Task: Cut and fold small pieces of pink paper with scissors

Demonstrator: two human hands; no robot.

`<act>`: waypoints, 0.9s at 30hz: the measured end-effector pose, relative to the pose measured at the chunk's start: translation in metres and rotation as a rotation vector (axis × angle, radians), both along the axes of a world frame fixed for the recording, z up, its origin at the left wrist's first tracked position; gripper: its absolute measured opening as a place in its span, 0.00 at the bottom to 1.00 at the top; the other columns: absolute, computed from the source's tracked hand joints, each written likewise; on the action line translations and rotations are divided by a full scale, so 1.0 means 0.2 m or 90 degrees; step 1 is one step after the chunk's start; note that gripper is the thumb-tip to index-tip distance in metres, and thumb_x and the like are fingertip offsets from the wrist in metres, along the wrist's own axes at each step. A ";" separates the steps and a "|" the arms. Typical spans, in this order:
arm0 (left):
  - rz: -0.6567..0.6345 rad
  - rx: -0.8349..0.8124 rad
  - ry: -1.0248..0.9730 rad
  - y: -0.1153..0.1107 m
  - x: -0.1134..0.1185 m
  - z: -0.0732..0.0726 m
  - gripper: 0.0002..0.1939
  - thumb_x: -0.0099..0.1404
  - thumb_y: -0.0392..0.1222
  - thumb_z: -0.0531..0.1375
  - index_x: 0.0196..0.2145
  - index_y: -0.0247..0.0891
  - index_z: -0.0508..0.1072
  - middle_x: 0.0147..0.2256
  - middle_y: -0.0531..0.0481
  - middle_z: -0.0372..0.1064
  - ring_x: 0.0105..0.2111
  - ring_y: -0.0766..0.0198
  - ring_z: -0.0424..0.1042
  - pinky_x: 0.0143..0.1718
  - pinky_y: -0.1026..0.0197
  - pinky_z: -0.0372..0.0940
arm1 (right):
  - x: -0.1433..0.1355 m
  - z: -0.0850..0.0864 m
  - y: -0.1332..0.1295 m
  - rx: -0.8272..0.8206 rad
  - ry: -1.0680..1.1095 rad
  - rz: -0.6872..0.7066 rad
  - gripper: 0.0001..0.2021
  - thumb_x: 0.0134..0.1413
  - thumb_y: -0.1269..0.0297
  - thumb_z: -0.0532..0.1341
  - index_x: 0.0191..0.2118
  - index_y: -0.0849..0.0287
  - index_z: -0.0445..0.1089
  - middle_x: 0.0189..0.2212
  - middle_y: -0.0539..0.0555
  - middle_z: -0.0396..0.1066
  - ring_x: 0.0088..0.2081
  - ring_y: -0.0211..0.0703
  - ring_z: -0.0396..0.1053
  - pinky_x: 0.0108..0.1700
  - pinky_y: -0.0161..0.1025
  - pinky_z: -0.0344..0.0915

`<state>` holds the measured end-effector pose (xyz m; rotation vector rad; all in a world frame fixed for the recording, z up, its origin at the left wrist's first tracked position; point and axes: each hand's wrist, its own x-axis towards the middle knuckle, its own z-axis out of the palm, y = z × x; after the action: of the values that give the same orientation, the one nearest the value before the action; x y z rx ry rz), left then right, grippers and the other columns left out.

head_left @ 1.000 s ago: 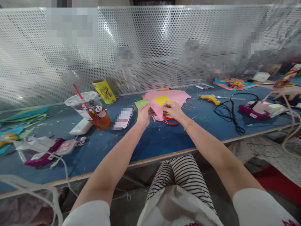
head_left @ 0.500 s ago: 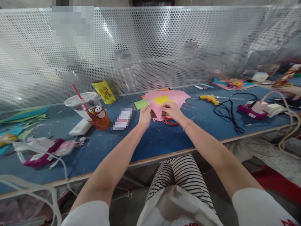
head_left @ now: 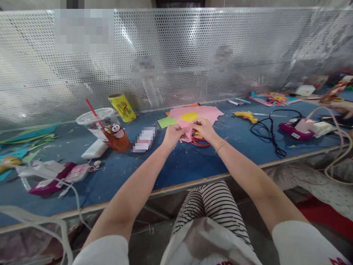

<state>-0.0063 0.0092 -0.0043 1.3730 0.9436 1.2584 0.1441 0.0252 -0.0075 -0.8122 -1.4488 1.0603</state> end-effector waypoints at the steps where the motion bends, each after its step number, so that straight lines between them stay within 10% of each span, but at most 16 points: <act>1: -0.014 0.007 0.002 0.00 0.00 0.00 0.17 0.42 0.42 0.67 0.30 0.31 0.73 0.22 0.50 0.70 0.20 0.67 0.68 0.26 0.61 0.67 | 0.00 0.00 0.00 0.001 -0.001 -0.004 0.11 0.38 0.59 0.63 0.24 0.62 0.64 0.17 0.46 0.64 0.19 0.32 0.62 0.24 0.32 0.62; 13: -0.062 0.045 -0.023 0.00 0.02 -0.02 0.19 0.35 0.35 0.69 0.30 0.31 0.72 0.27 0.46 0.73 0.27 0.64 0.71 0.31 0.61 0.66 | 0.03 0.01 0.00 -0.030 0.047 -0.034 0.12 0.37 0.59 0.64 0.25 0.62 0.65 0.17 0.47 0.66 0.19 0.31 0.63 0.24 0.30 0.62; 27: 0.020 -0.049 0.010 -0.01 0.00 0.03 0.16 0.47 0.50 0.64 0.24 0.32 0.70 0.18 0.49 0.68 0.18 0.67 0.69 0.21 0.65 0.65 | 0.04 0.02 0.01 0.001 0.042 -0.031 0.12 0.37 0.57 0.65 0.27 0.62 0.70 0.16 0.47 0.66 0.19 0.31 0.64 0.23 0.30 0.62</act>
<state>-0.0072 0.0064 0.0007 1.3135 1.0175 1.2243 0.1515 0.0270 -0.0044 -0.7999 -1.3671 1.0393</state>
